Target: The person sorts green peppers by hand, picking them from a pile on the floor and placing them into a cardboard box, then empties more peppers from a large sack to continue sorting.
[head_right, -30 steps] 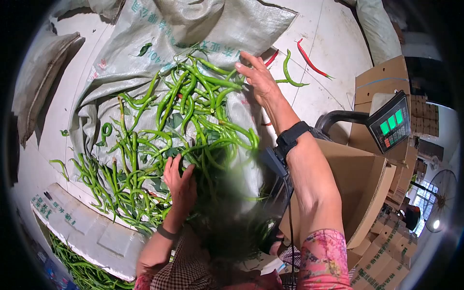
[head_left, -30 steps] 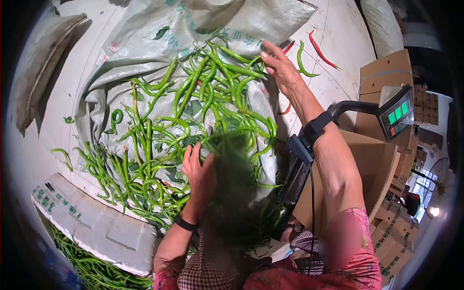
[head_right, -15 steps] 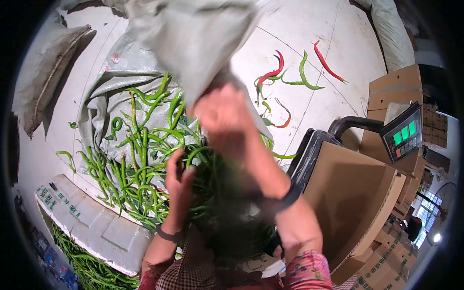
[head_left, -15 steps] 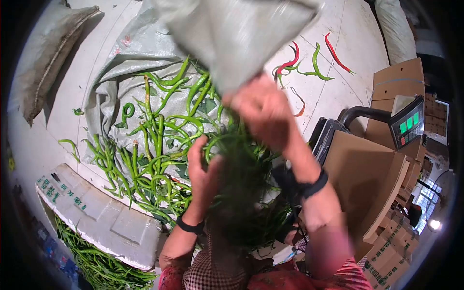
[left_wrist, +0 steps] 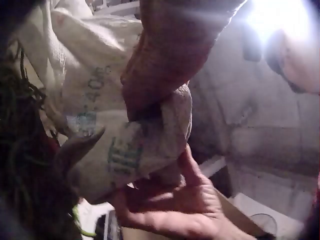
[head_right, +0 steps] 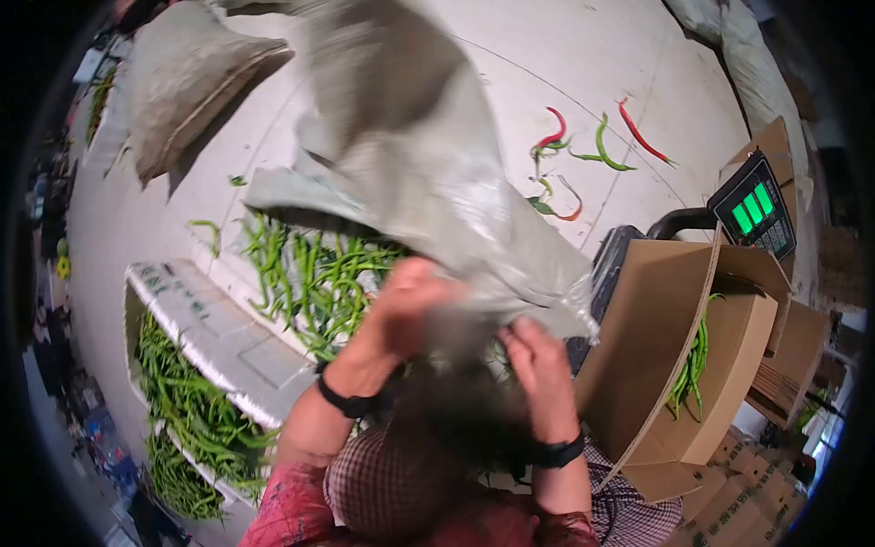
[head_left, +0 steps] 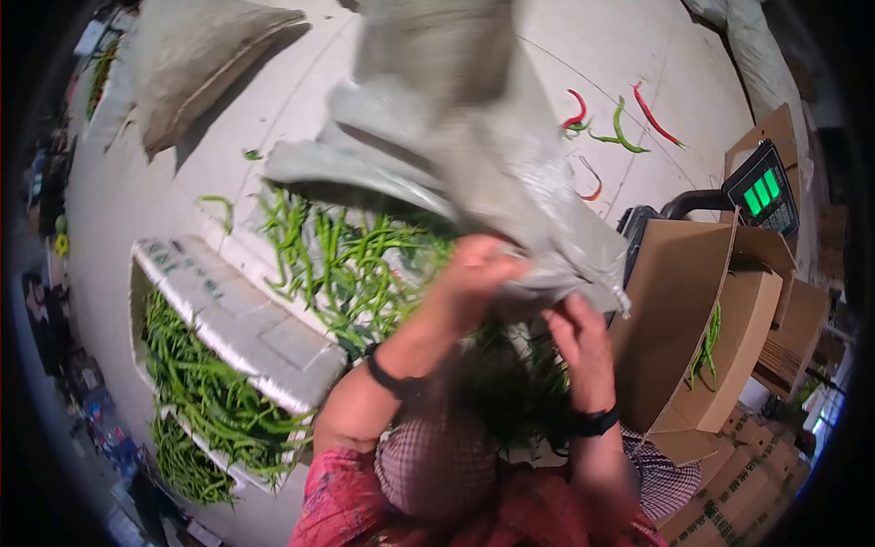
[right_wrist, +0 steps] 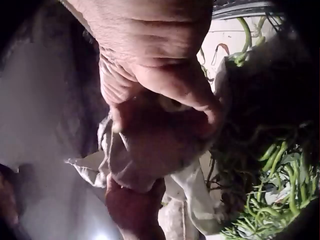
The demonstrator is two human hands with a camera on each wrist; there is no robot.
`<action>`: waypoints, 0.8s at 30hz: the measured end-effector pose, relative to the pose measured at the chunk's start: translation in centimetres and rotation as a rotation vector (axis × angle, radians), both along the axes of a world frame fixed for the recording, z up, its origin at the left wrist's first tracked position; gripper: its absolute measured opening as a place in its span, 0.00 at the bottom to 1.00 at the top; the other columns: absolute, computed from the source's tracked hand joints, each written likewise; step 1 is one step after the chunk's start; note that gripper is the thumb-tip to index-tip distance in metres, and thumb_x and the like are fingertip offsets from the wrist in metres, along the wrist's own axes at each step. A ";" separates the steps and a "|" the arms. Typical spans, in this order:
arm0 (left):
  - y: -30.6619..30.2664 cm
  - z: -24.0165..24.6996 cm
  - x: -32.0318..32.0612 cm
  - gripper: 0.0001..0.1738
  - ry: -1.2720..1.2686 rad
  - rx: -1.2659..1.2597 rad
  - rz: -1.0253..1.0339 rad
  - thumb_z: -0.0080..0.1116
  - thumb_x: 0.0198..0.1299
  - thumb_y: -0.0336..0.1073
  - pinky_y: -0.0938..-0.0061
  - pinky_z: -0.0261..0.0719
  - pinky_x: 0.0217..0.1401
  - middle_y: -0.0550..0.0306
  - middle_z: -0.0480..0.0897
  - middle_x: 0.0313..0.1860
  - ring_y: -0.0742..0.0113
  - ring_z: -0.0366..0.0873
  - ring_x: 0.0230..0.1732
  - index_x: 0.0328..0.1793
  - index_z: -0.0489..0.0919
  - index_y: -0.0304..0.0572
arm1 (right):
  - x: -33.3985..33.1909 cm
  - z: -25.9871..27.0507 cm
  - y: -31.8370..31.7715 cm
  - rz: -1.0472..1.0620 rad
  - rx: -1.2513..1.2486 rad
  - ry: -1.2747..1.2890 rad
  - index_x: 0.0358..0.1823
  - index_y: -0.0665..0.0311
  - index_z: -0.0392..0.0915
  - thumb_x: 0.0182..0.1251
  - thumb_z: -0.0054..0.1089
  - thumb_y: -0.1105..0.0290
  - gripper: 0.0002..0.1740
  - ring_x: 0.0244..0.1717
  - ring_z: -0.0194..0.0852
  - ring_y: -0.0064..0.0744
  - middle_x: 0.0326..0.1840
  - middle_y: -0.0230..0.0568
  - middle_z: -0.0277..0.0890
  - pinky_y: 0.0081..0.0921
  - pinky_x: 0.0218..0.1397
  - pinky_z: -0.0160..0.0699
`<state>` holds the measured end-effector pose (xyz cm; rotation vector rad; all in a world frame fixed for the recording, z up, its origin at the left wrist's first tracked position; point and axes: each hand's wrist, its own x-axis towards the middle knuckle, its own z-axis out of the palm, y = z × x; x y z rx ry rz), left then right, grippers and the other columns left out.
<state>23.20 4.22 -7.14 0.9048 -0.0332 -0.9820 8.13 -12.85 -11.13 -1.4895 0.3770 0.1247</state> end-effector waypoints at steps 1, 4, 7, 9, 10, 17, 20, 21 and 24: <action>-0.6 0.7 -1.3 0.08 0.086 -0.169 -0.059 0.54 0.59 0.32 0.75 0.77 0.36 0.68 0.80 0.31 0.78 0.76 0.33 0.38 0.82 0.37 | 0.9 -0.3 0.6 -0.413 0.734 -0.068 0.69 0.65 0.65 0.63 0.68 0.58 0.36 0.71 0.61 0.45 0.70 0.42 0.66 0.43 0.78 0.54; -1.8 2.6 -3.9 0.19 -0.295 0.035 -0.166 0.53 0.57 0.35 0.70 0.73 0.38 0.62 0.80 0.33 0.72 0.74 0.34 0.53 0.79 0.34 | 1.9 1.8 -0.1 -0.370 1.068 -0.176 0.72 0.68 0.57 0.60 0.70 0.66 0.42 0.74 0.57 0.47 0.74 0.49 0.59 0.48 0.78 0.55; -0.5 0.1 -5.2 0.17 -0.903 0.352 -0.090 0.55 0.58 0.38 0.60 0.76 0.42 0.48 0.79 0.33 0.49 0.77 0.33 0.50 0.79 0.36 | 3.9 1.9 -0.8 -0.359 0.953 0.049 0.58 0.71 0.72 0.59 0.66 0.73 0.25 0.59 0.74 0.46 0.56 0.47 0.77 0.44 0.68 0.70; 0.7 0.0 -6.2 0.16 -1.082 0.530 -0.087 0.60 0.56 0.39 0.56 0.76 0.47 0.42 0.79 0.36 0.39 0.76 0.36 0.48 0.78 0.37 | 5.8 2.5 0.9 -0.375 0.854 0.044 0.54 0.73 0.74 0.58 0.63 0.76 0.21 0.55 0.77 0.45 0.51 0.48 0.78 0.43 0.65 0.73; 1.6 0.2 -6.3 0.19 -1.150 0.584 0.014 0.62 0.55 0.37 0.59 0.77 0.48 0.43 0.79 0.42 0.45 0.77 0.43 0.51 0.78 0.36 | 6.7 3.0 1.6 -0.401 0.752 0.036 0.49 0.75 0.76 0.57 0.59 0.79 0.17 0.51 0.79 0.45 0.46 0.49 0.80 0.43 0.62 0.76; 7.9 2.6 0.7 0.70 -1.400 0.993 0.504 0.81 0.34 0.46 0.52 0.53 0.75 0.31 0.56 0.72 0.36 0.55 0.72 0.78 0.46 0.29 | 10.6 8.4 -1.4 -0.095 1.004 -0.148 0.36 0.77 0.78 0.49 0.52 0.81 0.12 0.39 0.83 0.48 0.39 0.54 0.81 0.43 0.48 0.83; 6.1 -1.6 4.2 0.58 -1.766 0.744 0.302 0.74 0.45 0.40 0.55 0.58 0.74 0.36 0.58 0.74 0.40 0.58 0.72 0.77 0.51 0.31 | 12.3 13.5 1.1 -0.055 0.850 -0.169 0.36 0.76 0.81 0.50 0.56 0.83 0.10 0.38 0.83 0.37 0.35 0.46 0.83 0.35 0.49 0.83; 5.3 -3.6 4.9 0.52 -2.197 0.714 0.234 0.71 0.50 0.39 0.57 0.59 0.74 0.39 0.61 0.73 0.44 0.60 0.72 0.77 0.52 0.33 | 13.0 14.0 1.8 -0.066 0.849 -0.164 0.36 0.76 0.81 0.50 0.56 0.83 0.10 0.38 0.83 0.37 0.35 0.46 0.83 0.35 0.49 0.83; -0.8 -6.7 3.4 0.34 -0.997 0.326 0.306 0.65 0.61 0.39 0.62 0.60 0.74 0.49 0.73 0.65 0.58 0.66 0.69 0.72 0.65 0.42 | 14.7 14.1 2.0 0.160 0.843 -0.231 0.42 0.75 0.82 0.54 0.63 0.77 0.14 0.44 0.83 0.32 0.40 0.45 0.84 0.29 0.56 0.79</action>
